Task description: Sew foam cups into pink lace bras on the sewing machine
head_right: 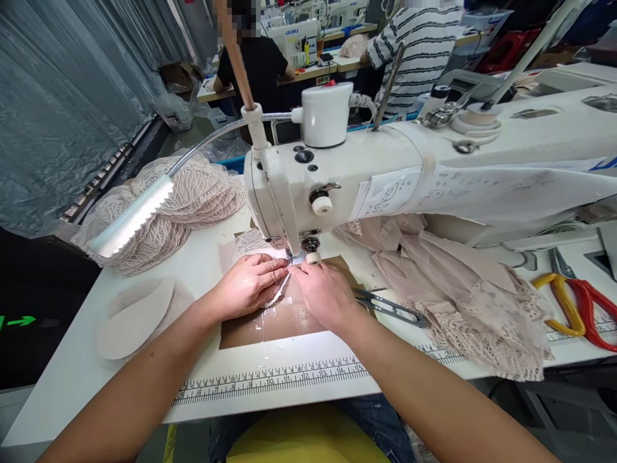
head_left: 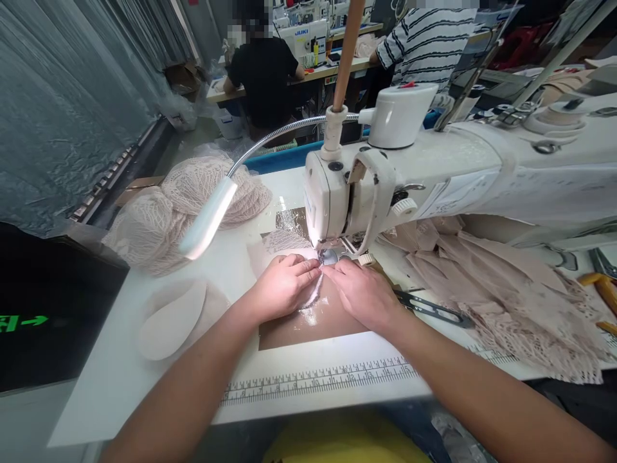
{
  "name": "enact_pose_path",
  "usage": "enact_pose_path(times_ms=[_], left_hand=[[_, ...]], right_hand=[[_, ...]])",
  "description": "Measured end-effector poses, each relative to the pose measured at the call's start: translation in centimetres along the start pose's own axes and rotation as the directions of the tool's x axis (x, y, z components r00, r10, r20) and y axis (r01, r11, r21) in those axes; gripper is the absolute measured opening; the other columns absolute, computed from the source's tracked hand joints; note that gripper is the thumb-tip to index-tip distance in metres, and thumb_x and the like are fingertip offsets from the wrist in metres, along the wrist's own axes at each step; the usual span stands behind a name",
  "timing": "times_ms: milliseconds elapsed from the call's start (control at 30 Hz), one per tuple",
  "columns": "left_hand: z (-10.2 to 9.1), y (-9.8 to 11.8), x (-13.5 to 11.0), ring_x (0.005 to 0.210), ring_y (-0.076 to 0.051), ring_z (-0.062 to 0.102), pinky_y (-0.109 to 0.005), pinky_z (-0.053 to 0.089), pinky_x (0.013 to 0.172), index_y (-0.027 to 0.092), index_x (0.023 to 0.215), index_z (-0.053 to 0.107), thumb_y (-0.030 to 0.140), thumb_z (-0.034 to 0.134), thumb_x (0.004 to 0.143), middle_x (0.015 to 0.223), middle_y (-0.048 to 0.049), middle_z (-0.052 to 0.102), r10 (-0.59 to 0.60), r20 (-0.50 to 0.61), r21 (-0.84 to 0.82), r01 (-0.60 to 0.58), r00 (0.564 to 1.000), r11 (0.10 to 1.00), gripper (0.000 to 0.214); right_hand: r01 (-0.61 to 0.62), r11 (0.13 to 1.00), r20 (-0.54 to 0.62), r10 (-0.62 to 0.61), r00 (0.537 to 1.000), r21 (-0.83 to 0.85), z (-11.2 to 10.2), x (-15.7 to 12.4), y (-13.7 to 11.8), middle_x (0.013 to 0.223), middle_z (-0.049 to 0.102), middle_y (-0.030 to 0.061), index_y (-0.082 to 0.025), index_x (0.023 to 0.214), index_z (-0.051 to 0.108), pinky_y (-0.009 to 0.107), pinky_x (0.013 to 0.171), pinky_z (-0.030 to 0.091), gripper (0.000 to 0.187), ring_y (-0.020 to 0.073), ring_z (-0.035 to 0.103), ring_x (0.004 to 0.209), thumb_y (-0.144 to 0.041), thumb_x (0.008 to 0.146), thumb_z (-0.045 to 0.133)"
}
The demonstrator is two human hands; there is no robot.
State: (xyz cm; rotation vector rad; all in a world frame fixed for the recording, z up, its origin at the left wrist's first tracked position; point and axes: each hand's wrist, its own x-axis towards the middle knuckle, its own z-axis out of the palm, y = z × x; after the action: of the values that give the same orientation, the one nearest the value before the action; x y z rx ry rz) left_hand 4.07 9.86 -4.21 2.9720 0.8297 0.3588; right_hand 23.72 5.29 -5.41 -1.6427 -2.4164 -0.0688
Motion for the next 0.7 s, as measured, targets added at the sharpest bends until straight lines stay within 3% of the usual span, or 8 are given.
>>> enact_pose_path(times_ms=[233, 333, 533, 700], left_hand=[[-0.8, 0.0, 0.1, 0.099, -0.021, 0.057, -0.036, 0.046, 0.085, 0.016, 0.102, 0.063, 0.028, 0.045, 0.094, 0.112, -0.0083, 0.066, 0.002, 0.034, -0.048, 0.0, 0.999, 0.999, 0.024], [-0.7, -0.1, 0.2, 0.101, -0.021, 0.056, -0.036, 0.046, 0.086, 0.017, 0.098, 0.062, 0.028, 0.044, 0.095, 0.117, -0.0078, 0.065, 0.016, 0.044, -0.033, -0.015, 0.999, 0.999, 0.021], [-0.4, -0.3, 0.0, 0.101, -0.021, 0.055, -0.036, 0.046, 0.088, 0.015, 0.105, 0.062, 0.026, 0.041, 0.096, 0.123, -0.006, 0.063, 0.031, 0.042, -0.025, -0.03, 0.999, 0.999, 0.025], [-0.5, 0.7, 0.3, 0.1, -0.023, 0.055, -0.038, 0.047, 0.086, 0.015, 0.116, 0.061, 0.028, 0.041, 0.096, 0.124, -0.0074, 0.063, -0.033, 0.043, -0.013, 0.033, 0.999, 0.999, 0.032]], right_hand=[[0.137, 0.987, -0.015, -0.136, 0.991, 0.079, 0.0, -0.4, 0.4, 0.085, 0.062, 0.0033, -0.021, 0.111, 0.066, 0.029, 0.067, 0.034, 0.035, 0.016, 0.052, 0.074, -0.01, 0.088, 0.043], [0.172, 0.98, 0.018, -0.175, 0.984, 0.099, -0.1, -0.5, 0.5, 0.085, 0.06, 0.0036, -0.02, 0.105, 0.067, 0.028, 0.067, 0.034, 0.032, 0.0161, 0.049, 0.076, -0.009, 0.088, 0.043], [0.153, 0.984, 0.051, -0.158, 0.986, 0.095, -0.5, -0.3, 0.3, 0.085, 0.059, 0.0037, -0.019, 0.101, 0.068, 0.029, 0.066, 0.032, 0.032, 0.016, 0.047, 0.074, -0.007, 0.086, 0.043], [0.152, 0.985, 0.052, -0.156, 0.986, 0.079, -0.4, -0.5, 0.6, 0.084, 0.058, 0.0028, -0.022, 0.105, 0.067, 0.03, 0.066, 0.029, 0.035, 0.0167, 0.047, 0.076, -0.006, 0.084, 0.044]])
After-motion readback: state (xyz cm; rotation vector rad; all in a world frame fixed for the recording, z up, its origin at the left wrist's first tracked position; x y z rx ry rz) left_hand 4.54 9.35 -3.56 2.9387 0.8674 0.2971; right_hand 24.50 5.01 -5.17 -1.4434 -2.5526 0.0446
